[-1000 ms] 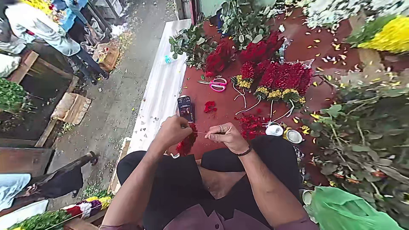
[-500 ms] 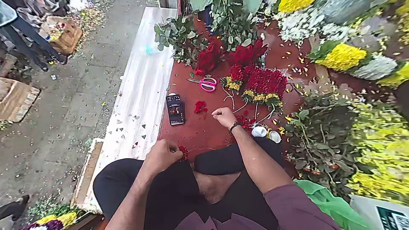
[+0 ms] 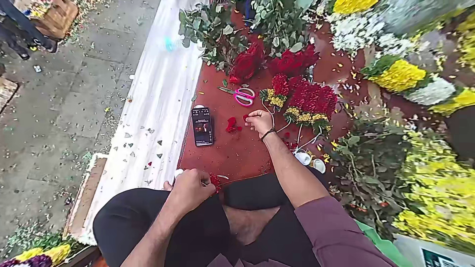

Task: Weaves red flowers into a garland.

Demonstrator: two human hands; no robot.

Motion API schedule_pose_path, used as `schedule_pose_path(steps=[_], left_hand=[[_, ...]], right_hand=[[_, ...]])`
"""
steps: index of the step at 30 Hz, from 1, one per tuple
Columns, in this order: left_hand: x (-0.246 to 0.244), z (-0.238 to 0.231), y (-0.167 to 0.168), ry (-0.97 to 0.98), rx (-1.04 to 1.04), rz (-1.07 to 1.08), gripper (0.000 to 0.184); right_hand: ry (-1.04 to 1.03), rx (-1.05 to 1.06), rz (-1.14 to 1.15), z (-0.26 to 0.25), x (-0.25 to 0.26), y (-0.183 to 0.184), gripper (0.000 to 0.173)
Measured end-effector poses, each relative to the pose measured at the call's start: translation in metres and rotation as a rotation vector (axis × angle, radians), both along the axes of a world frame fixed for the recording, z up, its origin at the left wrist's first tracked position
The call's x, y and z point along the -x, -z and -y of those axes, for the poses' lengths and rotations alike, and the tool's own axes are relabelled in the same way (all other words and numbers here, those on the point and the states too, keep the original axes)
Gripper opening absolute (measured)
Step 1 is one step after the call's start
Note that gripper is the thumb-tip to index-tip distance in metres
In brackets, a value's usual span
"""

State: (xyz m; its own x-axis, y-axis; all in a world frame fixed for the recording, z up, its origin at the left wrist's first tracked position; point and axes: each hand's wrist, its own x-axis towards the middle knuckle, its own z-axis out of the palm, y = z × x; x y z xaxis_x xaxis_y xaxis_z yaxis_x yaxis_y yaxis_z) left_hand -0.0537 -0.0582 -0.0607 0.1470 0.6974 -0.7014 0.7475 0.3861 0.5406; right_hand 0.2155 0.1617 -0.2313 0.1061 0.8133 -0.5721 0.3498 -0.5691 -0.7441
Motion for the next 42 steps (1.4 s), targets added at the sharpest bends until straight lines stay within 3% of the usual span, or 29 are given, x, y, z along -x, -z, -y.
schedule_pose_path(steps=[4,7,14,20,42], left_hand=[[-0.002,0.002,-0.002,-0.011,-0.023,0.033,0.022],[0.0,0.005,-0.003,-0.031,-0.047,0.03,0.022],[0.001,0.006,-0.003,-0.036,-0.055,0.028,0.023],[-0.001,0.006,0.0,-0.033,-0.027,0.009,0.023],[-0.003,0.005,0.005,-0.014,-0.007,0.003,0.022]], right_hand=[[0.013,-0.017,-0.182,0.028,-0.019,-0.047,0.059],[-0.055,-0.168,-0.216,0.058,-0.025,-0.071,0.065],[-0.068,-0.247,-0.352,0.116,-0.024,-0.1,0.037],[-0.072,-0.108,-0.374,0.117,-0.019,-0.098,0.019],[-0.104,-0.148,-0.403,0.119,-0.014,-0.1,0.02]])
